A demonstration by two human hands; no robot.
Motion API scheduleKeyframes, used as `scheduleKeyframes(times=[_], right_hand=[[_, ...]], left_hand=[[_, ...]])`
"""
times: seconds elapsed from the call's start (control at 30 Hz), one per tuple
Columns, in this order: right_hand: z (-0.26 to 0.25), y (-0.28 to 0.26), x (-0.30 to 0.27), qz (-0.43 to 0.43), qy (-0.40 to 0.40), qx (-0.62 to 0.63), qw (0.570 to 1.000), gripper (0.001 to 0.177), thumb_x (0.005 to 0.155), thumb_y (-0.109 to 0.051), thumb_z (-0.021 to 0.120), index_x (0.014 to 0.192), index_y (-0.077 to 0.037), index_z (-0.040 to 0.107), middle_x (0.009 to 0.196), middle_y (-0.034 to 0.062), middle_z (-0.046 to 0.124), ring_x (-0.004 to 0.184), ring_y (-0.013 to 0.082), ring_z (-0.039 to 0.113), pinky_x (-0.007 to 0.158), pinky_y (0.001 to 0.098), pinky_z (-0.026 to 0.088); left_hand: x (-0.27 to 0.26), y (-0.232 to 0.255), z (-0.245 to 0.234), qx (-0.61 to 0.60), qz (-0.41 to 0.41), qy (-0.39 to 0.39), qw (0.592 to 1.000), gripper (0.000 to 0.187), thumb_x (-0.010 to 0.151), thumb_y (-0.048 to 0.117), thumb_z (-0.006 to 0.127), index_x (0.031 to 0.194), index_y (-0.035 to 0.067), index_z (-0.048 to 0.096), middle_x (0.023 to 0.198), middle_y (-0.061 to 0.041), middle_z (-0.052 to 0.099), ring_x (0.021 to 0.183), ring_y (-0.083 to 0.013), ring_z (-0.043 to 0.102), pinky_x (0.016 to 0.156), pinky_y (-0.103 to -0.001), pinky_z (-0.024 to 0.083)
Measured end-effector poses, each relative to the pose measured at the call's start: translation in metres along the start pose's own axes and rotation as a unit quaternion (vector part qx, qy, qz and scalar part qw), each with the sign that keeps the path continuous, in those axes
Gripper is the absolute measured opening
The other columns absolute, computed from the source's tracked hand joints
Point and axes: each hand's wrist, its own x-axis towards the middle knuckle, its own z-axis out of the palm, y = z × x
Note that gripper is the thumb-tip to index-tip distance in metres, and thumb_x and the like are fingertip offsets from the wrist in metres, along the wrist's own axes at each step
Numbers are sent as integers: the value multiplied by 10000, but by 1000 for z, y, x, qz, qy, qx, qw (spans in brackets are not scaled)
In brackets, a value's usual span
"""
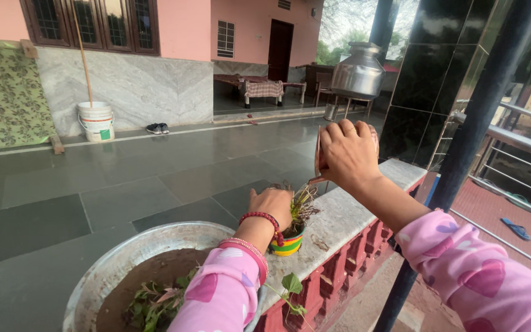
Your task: The person waters several potted plants on a balcony ledge using a copper watering can. They move from one pot to the next, pouring water into the soil around the base of each plant.
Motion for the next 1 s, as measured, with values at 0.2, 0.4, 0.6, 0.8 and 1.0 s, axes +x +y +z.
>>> scheduleKeyframes(times=[0.2, 0.4, 0.6, 0.8, 1.0], right_hand=[[-2, -3, -5, -13, 65, -6, 998, 854, 557, -457, 878, 1278, -64, 642, 1139, 43, 640, 1164, 244, 558, 1003, 435, 426], [-1, -3, -16, -1, 44, 32, 999, 917, 530, -508, 884, 1277, -42, 630, 1146, 65, 638, 1181, 260, 552, 999, 451, 424], [-2, 2, -29, 73, -13, 43, 996, 866, 584, -536, 844, 1283, -70, 634, 1148, 63, 654, 1167, 250, 577, 994, 432, 424], [5, 15, -47, 190, -82, 128, 970, 723, 660, -554, 817, 1191, -87, 665, 1169, 96, 663, 1186, 286, 575, 1033, 472, 419], [32, 36, -74, 302, -165, 275, 898, 841, 702, -677, 765, 1248, -49, 646, 1220, 155, 661, 1143, 333, 644, 943, 457, 551]], left_hand=[[-8, 8, -1, -12, 10, 3, 1000, 403, 889, 115, 633, 1276, 214, 682, 1209, -130, 716, 1235, -325, 622, 1187, -623, 291], [-14, 5, 1, -14, 5, -8, 1000, 373, 888, 114, 627, 1246, 195, 692, 1234, -108, 706, 1244, -322, 618, 1189, -626, 289], [-18, -2, 8, -9, 6, -4, 1000, 369, 885, 112, 632, 1246, 171, 680, 1284, -92, 676, 1260, -325, 600, 1192, -629, 275], [-26, -4, 12, 6, 21, 14, 1000, 416, 883, 136, 650, 1297, 169, 623, 1280, -112, 649, 1246, -328, 590, 1156, -648, 278], [-40, -9, 21, -22, -25, 113, 993, 320, 927, 211, 654, 1224, 108, 600, 1183, -150, 700, 1122, -361, 669, 1074, -547, 431]])
